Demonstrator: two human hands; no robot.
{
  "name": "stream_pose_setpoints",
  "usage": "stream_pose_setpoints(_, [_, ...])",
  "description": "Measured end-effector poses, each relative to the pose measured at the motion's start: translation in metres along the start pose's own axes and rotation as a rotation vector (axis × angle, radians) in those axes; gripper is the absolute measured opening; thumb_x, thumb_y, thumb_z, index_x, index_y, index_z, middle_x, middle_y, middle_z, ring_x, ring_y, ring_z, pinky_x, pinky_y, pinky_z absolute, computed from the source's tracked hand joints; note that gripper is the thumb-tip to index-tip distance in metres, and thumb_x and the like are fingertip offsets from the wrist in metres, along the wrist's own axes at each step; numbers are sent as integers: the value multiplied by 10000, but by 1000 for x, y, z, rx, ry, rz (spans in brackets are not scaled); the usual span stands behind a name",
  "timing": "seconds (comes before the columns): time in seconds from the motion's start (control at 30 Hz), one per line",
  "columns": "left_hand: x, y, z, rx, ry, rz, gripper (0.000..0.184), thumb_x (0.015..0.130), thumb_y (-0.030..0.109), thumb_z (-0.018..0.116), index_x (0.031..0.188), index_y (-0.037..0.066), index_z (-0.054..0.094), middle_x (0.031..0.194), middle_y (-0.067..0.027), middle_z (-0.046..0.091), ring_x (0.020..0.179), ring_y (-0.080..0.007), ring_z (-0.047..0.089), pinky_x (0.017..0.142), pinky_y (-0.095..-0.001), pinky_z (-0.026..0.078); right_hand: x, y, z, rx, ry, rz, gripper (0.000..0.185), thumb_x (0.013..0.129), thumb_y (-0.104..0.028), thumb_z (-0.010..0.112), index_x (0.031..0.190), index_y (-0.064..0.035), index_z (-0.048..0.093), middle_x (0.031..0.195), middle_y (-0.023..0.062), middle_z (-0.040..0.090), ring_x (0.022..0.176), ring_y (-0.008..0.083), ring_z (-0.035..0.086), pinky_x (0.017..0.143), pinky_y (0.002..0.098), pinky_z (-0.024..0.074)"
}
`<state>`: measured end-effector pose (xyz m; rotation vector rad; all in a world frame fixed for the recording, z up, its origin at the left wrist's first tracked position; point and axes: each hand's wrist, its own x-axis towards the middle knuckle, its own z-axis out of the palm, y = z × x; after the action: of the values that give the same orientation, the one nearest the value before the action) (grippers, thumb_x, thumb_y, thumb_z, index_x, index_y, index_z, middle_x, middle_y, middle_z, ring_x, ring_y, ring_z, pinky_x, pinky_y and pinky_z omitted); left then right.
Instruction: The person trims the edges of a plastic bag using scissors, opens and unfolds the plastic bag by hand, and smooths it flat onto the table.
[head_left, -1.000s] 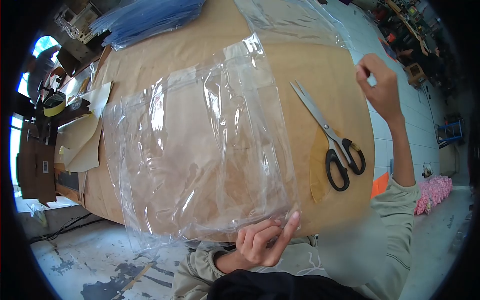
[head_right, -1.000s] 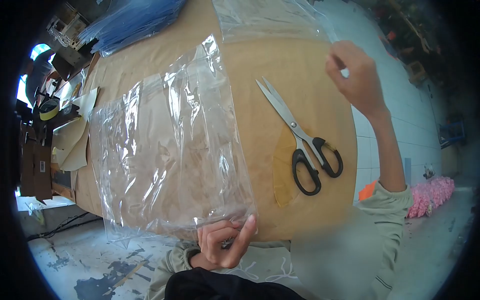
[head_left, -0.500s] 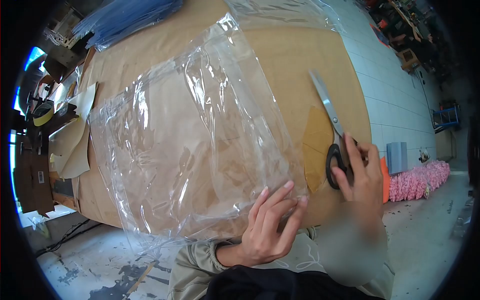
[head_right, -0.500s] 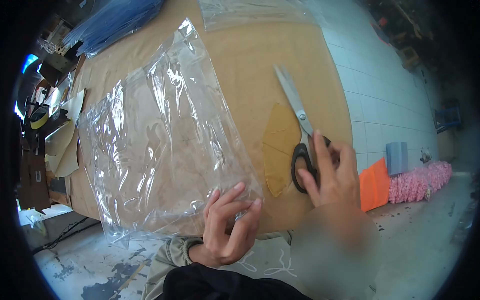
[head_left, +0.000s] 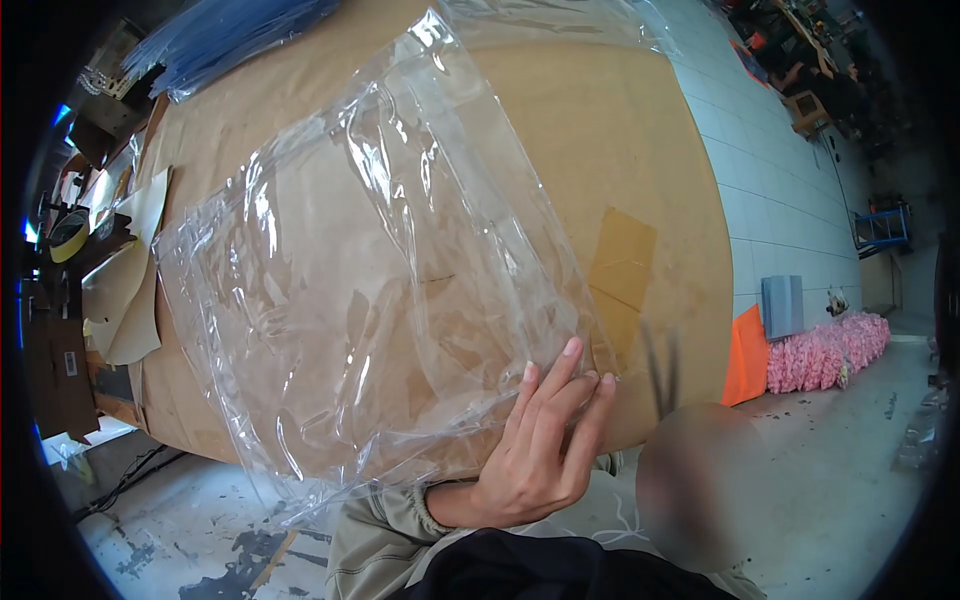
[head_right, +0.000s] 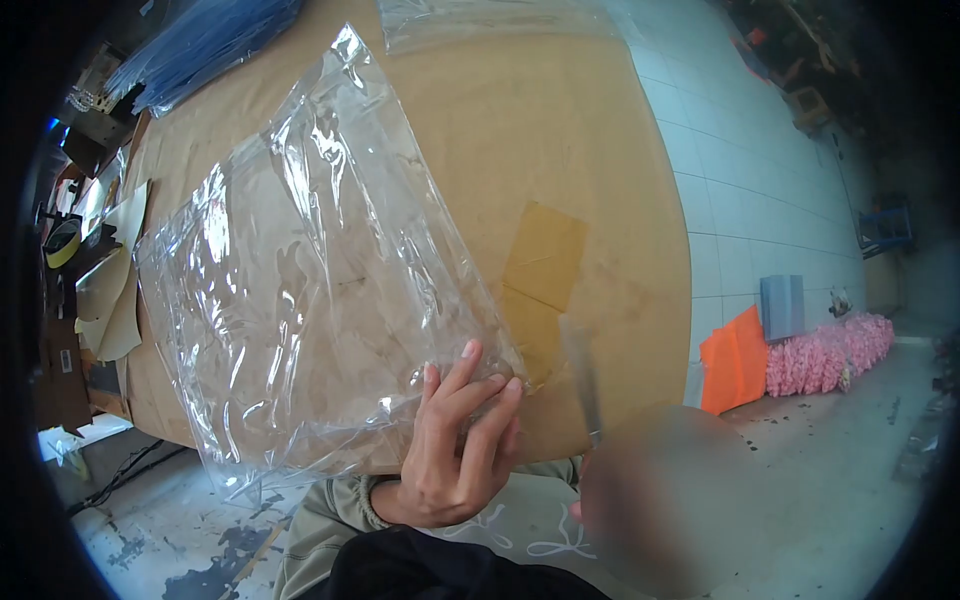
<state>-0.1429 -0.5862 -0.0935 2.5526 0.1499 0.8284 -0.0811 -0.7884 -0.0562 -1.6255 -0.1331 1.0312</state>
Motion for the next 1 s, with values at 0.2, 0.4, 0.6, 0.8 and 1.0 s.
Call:
stream_pose_setpoints(0.2, [-1,1,3,15,21,-17,268,726,-21,578,979,20,656,1071,-158,633,1061,-342,620,841,-455,523,7,-1,8,-251,26,-31,346,699,-138,794,934,-14,573,620,-14,521,564,42,487,498,193,423])
stream_pose_setpoints(0.4, [1,-1,3,37,25,-6,243,740,-14,563,959,33,657,1091,-169,650,1052,-314,632,834,-411,525,9,-2,6,-362,63,-30,340,671,-150,818,912,-33,608,595,-22,543,547,29,503,502,191,443])
stream_pose_setpoints(0.6, [3,0,2,38,16,-19,212,764,-10,545,939,38,654,1102,-173,653,1051,-284,637,867,-374,500,9,0,8,-371,83,-68,354,666,-121,824,934,-18,617,636,6,586,565,39,542,503,201,463])
stream_pose_setpoints(0.8, [4,0,1,36,1,-11,182,790,-4,537,925,36,652,1073,-150,671,1044,-255,644,888,-353,480,10,3,7,-376,76,-80,352,668,-116,825,933,-9,619,660,14,603,568,47,552,514,203,475])
stream_pose_setpoints(1.0, [4,1,1,35,3,-19,181,788,-10,543,930,32,648,1062,-143,676,1037,-249,647,891,-348,477,10,6,5,-372,77,-83,353,667,-133,833,923,-12,623,636,8,592,561,44,551,502,201,461])
